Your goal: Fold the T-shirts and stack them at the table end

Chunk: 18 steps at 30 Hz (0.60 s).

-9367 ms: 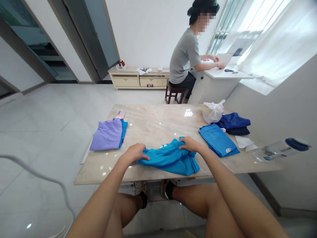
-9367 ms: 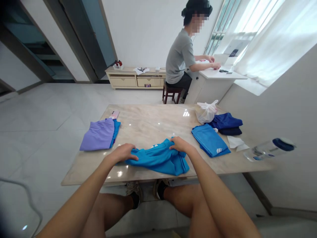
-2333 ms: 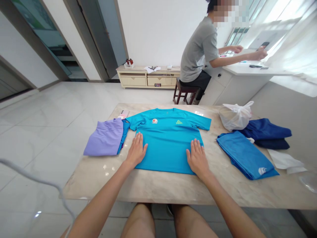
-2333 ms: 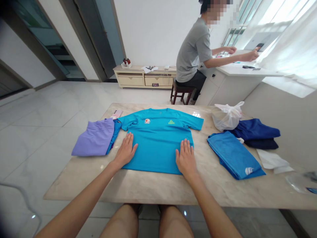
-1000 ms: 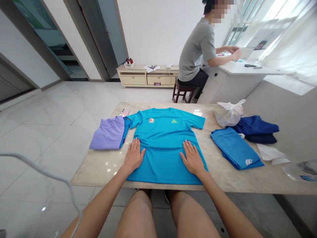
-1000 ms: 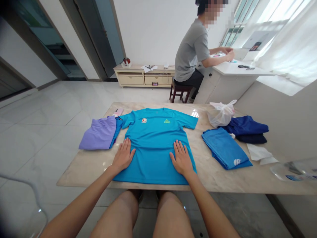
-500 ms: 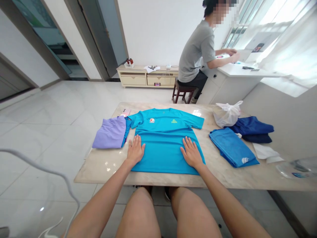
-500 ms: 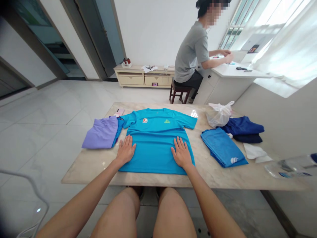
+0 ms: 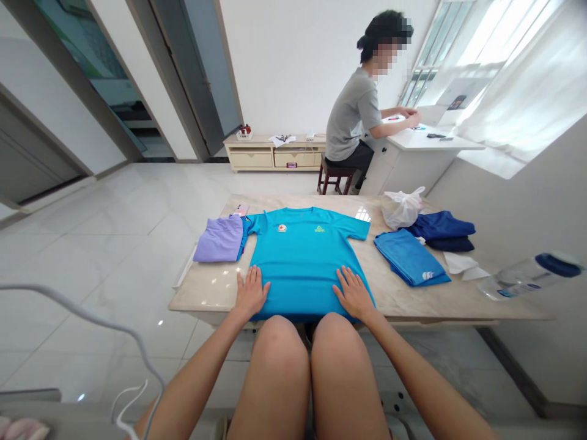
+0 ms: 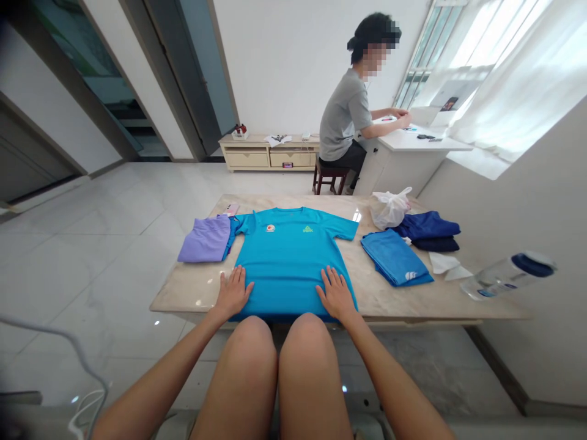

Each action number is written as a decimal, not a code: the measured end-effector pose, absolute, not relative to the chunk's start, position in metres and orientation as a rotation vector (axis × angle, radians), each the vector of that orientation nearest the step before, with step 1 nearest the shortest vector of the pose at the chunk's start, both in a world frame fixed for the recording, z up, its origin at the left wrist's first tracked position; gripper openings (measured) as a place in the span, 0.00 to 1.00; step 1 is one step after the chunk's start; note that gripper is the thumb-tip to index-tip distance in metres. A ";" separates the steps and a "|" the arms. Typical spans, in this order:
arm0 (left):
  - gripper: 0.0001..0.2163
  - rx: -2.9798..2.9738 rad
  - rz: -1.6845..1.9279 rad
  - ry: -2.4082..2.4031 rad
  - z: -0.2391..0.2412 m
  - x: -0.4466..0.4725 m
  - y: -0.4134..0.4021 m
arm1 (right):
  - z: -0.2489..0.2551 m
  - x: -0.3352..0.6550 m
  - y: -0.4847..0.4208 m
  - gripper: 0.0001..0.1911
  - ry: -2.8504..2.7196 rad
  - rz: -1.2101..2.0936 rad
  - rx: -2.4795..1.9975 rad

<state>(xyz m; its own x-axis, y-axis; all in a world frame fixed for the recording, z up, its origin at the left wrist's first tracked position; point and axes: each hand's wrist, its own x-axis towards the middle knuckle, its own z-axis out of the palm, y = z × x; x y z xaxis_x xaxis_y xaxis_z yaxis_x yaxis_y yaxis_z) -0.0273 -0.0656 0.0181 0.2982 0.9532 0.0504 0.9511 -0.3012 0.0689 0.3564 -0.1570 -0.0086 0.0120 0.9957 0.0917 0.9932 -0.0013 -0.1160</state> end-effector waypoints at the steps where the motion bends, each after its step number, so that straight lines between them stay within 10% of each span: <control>1: 0.33 2.525 0.137 1.833 0.020 -0.027 -0.063 | -0.007 0.359 -0.156 0.36 -2.103 0.028 -2.120; 18: 0.33 2.591 0.321 1.715 -0.005 -0.016 -0.028 | -0.030 0.372 -0.149 0.37 -1.955 -0.113 -2.133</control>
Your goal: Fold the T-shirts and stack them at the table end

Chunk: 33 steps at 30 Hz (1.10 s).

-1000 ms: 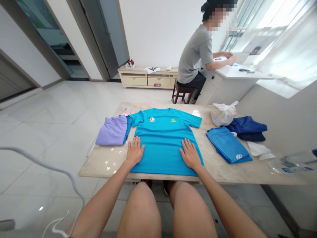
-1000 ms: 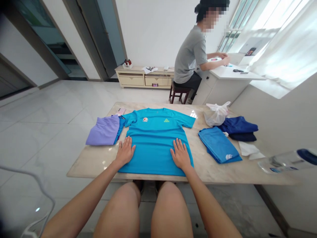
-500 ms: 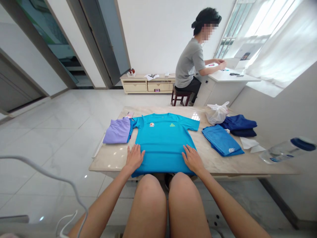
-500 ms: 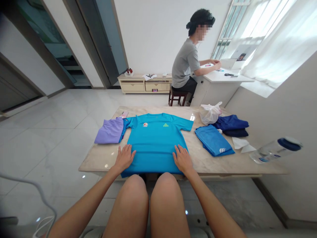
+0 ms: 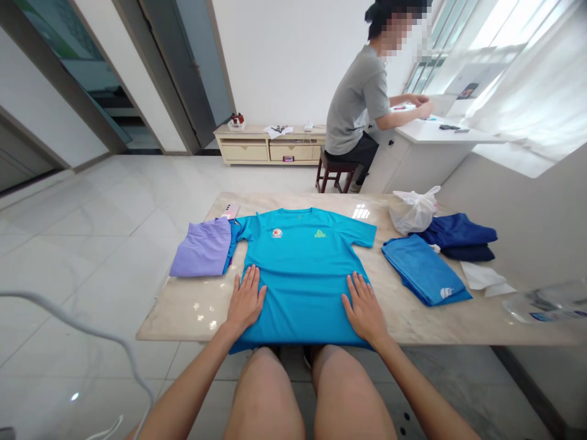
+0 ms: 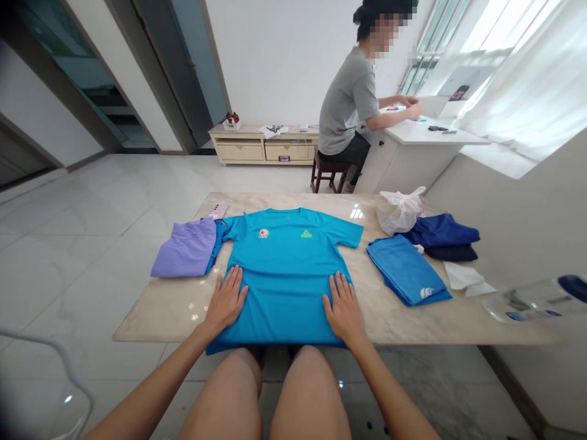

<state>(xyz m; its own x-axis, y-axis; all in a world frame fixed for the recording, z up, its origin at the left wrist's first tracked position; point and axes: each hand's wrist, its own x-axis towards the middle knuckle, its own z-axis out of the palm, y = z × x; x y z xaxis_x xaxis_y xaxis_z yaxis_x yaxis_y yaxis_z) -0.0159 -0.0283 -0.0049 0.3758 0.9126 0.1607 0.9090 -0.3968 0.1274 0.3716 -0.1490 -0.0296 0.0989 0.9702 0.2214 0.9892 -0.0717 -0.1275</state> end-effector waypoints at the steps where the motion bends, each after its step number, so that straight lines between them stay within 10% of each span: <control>1: 0.33 2.584 0.312 1.718 -0.004 -0.017 -0.030 | -0.029 0.371 -0.151 0.37 -1.952 -0.114 -2.137; 33: 0.30 2.642 0.323 1.620 0.003 0.021 -0.033 | -0.026 0.368 -0.130 0.40 -1.869 -0.069 -2.238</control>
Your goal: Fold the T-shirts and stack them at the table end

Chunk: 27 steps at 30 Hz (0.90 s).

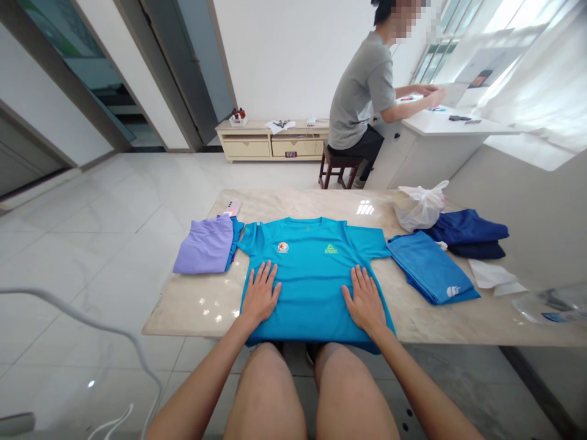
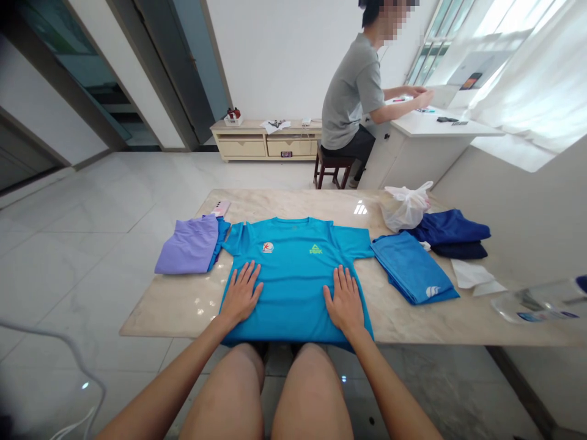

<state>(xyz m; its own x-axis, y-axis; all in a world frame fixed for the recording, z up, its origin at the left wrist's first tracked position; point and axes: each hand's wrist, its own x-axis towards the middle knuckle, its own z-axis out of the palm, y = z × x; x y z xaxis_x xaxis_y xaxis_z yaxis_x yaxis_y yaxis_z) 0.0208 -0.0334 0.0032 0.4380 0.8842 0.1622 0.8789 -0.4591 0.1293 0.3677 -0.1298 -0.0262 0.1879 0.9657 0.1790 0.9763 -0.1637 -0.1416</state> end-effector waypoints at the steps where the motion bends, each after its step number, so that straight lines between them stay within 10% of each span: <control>1: 0.30 2.644 0.316 1.611 0.004 0.020 -0.033 | -0.025 0.367 -0.130 0.40 -1.879 -0.068 -2.244; 27: 0.30 2.631 0.337 1.493 0.007 0.079 0.030 | -0.010 0.334 -0.024 0.38 -2.067 -0.012 -2.047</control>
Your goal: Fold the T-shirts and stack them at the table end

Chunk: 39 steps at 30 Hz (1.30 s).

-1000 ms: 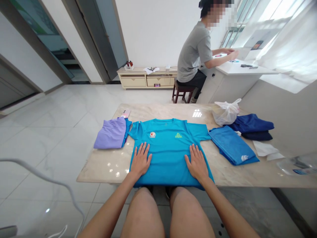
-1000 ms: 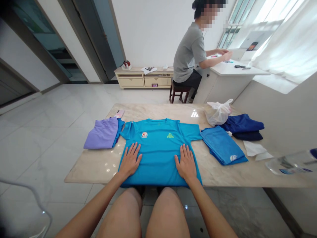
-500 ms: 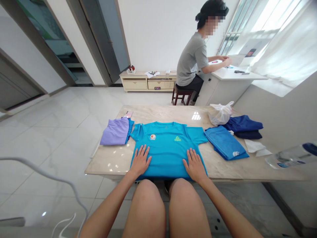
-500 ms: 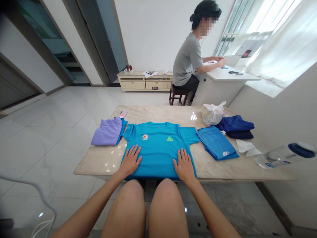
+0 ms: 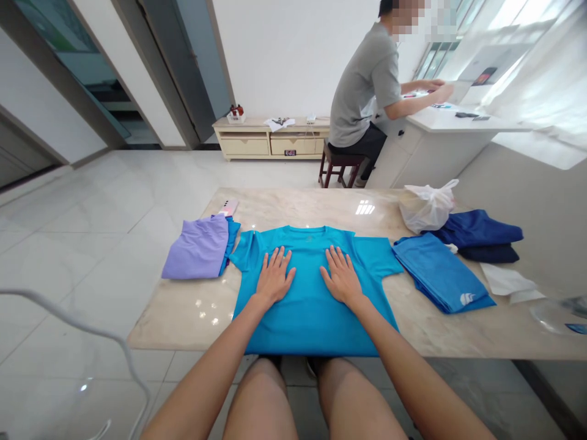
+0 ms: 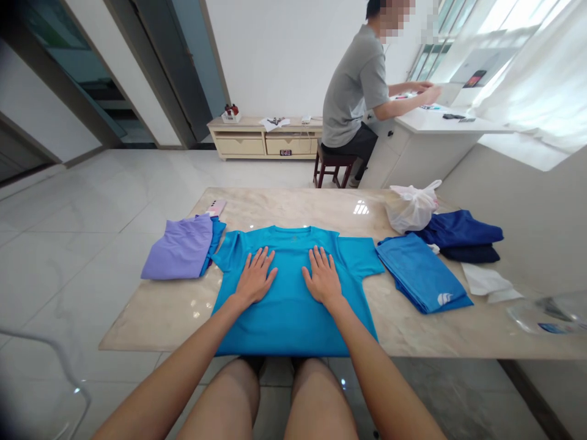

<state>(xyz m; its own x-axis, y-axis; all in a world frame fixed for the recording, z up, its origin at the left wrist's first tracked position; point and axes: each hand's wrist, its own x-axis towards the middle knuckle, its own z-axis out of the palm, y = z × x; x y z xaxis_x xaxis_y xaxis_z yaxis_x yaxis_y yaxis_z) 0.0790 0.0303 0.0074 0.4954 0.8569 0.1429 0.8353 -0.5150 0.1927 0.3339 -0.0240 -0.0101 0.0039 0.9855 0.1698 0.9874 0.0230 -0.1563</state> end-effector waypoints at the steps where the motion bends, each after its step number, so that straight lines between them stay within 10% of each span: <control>1: 0.31 2.629 0.345 1.502 0.003 0.078 0.032 | -0.015 0.335 -0.024 0.38 -2.061 -0.017 -2.057; 39: 0.30 2.569 0.305 1.718 0.010 0.002 -0.049 | -0.016 0.325 -0.113 0.38 -1.974 -0.046 -2.176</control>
<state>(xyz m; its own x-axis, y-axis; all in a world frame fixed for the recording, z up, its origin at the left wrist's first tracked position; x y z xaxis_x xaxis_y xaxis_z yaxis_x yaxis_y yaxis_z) 0.0021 -0.0492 0.0101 0.3691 0.9184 0.1424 0.9113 -0.3877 0.1386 0.3250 -0.1129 -0.0160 0.1062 0.9817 0.1583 0.9880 -0.0861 -0.1284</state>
